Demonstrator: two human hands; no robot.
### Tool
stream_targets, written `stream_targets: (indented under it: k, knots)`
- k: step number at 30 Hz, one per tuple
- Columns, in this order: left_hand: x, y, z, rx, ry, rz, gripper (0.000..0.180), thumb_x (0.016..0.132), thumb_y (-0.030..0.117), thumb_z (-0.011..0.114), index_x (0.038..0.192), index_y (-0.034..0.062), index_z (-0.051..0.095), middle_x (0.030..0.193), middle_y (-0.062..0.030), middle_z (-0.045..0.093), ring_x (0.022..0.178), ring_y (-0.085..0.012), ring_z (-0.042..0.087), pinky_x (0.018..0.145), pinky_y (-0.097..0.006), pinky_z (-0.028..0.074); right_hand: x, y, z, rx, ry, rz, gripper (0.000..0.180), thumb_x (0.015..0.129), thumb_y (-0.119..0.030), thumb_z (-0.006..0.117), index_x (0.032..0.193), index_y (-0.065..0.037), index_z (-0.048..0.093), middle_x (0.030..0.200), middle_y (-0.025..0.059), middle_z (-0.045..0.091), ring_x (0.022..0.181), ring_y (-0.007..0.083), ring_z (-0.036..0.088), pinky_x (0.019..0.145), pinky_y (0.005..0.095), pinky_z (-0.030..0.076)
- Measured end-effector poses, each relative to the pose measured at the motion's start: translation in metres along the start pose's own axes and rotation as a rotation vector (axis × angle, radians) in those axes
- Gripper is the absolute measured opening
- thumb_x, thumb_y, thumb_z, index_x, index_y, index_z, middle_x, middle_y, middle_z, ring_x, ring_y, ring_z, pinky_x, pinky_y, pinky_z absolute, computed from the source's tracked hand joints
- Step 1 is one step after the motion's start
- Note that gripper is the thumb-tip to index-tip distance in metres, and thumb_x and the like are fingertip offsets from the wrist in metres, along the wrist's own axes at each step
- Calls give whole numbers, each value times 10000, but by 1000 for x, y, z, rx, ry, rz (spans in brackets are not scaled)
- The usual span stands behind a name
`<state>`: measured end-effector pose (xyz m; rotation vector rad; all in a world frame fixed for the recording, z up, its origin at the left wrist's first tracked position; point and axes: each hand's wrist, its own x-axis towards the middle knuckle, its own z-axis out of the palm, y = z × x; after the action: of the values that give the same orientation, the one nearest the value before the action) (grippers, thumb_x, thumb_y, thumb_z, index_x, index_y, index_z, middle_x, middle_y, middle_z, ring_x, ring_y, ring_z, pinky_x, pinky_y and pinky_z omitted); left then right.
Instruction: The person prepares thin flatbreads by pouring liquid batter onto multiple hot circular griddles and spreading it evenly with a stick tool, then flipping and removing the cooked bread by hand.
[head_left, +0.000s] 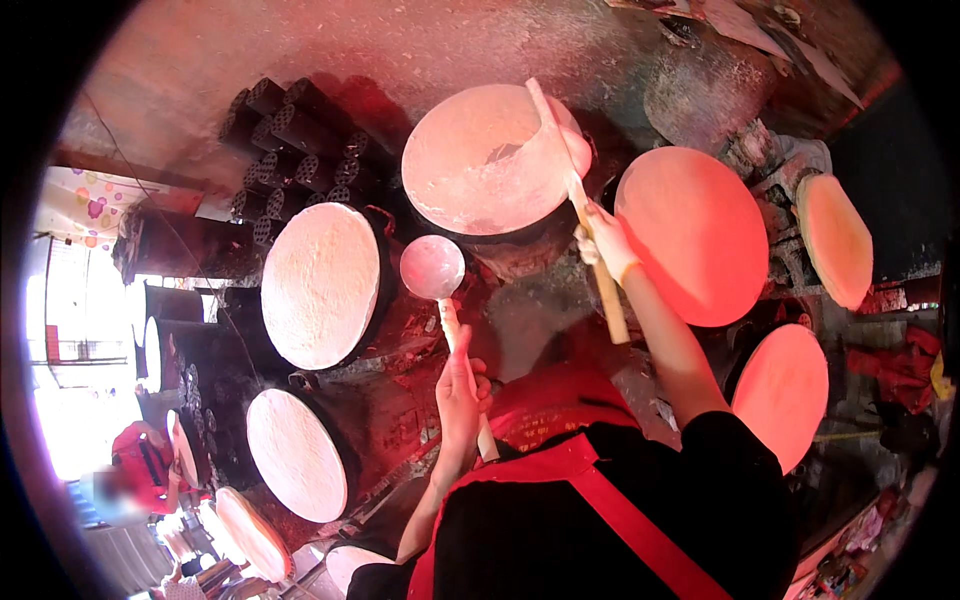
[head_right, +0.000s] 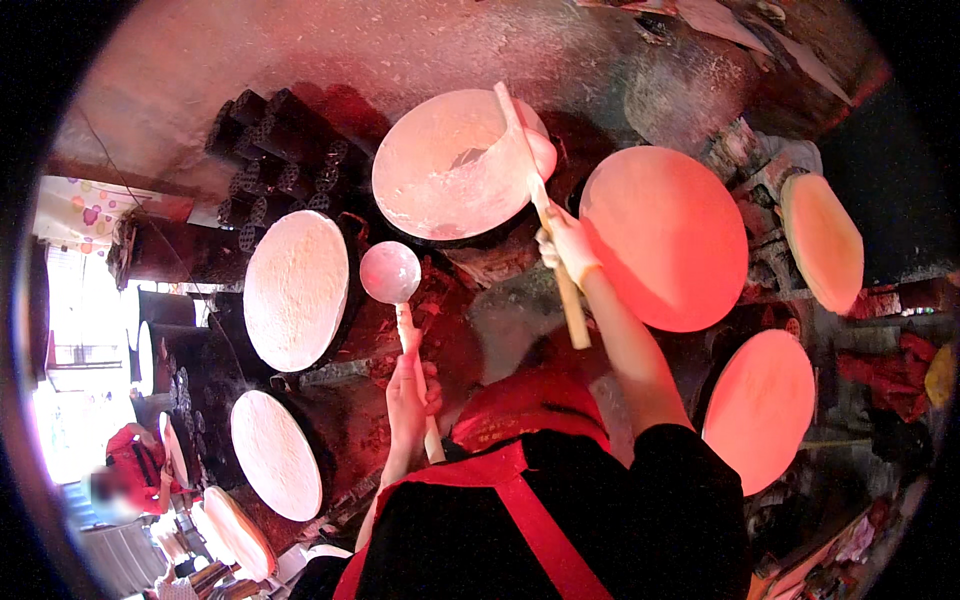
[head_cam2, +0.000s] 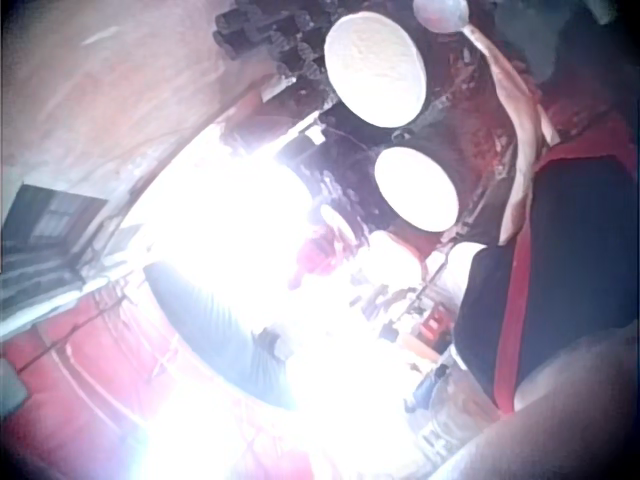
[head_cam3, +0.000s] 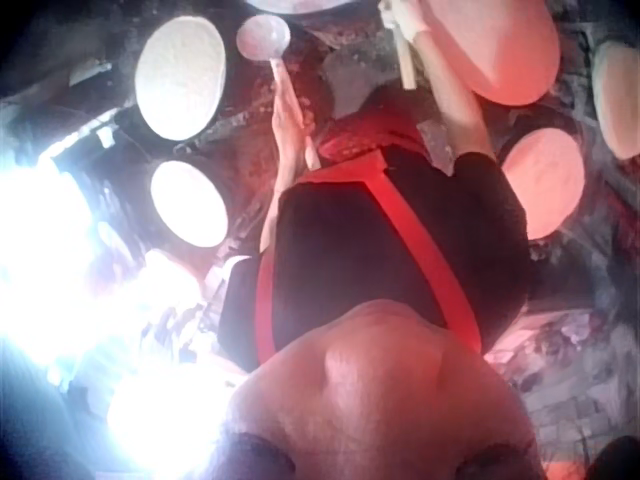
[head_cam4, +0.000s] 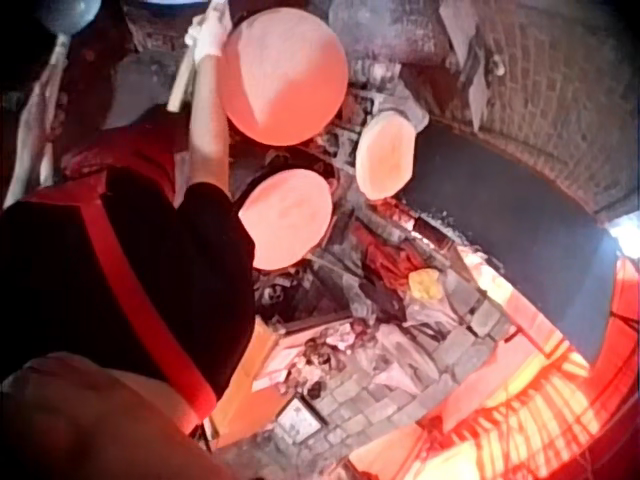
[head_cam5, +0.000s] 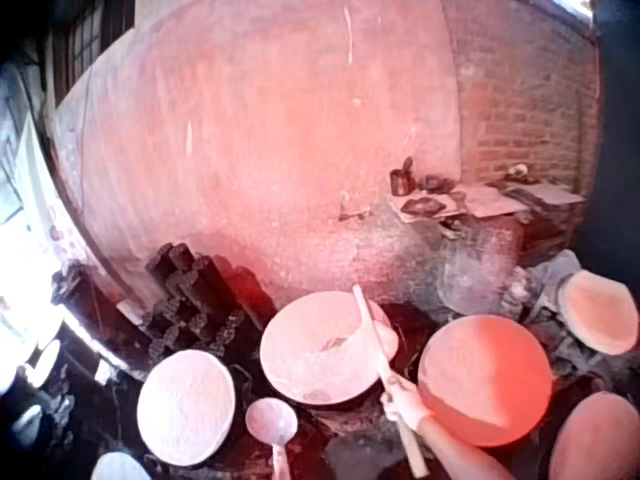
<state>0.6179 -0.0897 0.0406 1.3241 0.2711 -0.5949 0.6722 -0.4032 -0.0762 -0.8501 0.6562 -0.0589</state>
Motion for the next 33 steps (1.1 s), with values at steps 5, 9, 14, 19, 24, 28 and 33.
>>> stream_targets:
  k: [5,9,14,19,24,28,33]
  knots:
    - [11,1,-10,-168,-29,-44,437,997,414,354,1332,139,409,662,-12,426,483,-89,378,393,-225,310,0,-3,43,-427,-96,14,264,958,-297,475,1178,-174,555,648,-9,470,421,81,351,365,244,291]
    - [19,21,-8,-102,-53,-41,271,990,281,438,1094,39,504,680,-7,437,516,-89,409,423,-240,353,-5,17,13,-328,205,-409,356,945,-241,514,1301,-238,530,761,-46,567,457,39,361,389,213,304]
    - [36,26,-11,-175,-97,-154,175,942,116,512,1077,6,497,835,-17,481,605,-72,412,442,-208,338,-17,46,60,-479,229,-364,387,929,-211,537,1313,-259,525,647,-33,530,425,65,415,381,236,348]
    - [38,30,-19,-240,-221,-271,150,933,105,510,1056,19,496,789,-7,470,571,-47,370,431,-159,282,-28,25,45,-315,164,-332,373,924,-208,548,1297,-214,547,605,-64,434,408,45,331,365,230,290]
    - [46,21,-23,-188,-188,-294,122,922,112,532,1006,31,498,754,1,461,539,-42,359,422,-164,280,-31,61,52,-298,210,-254,360,932,-190,546,1292,-192,553,573,-66,457,395,43,331,364,223,292]
    - [56,18,-26,-206,-228,-328,101,914,91,529,975,33,473,751,-9,454,542,-46,368,415,-162,278,-2,12,32,-420,215,-314,351,935,-206,515,1282,-221,558,544,-77,367,365,62,325,338,229,281]
    - [77,22,-21,-64,-193,-255,87,902,118,554,902,56,491,721,17,455,535,-47,385,418,-179,290,-15,15,22,-406,90,-152,350,950,-204,475,1284,-269,552,521,-83,332,362,48,284,339,228,241]
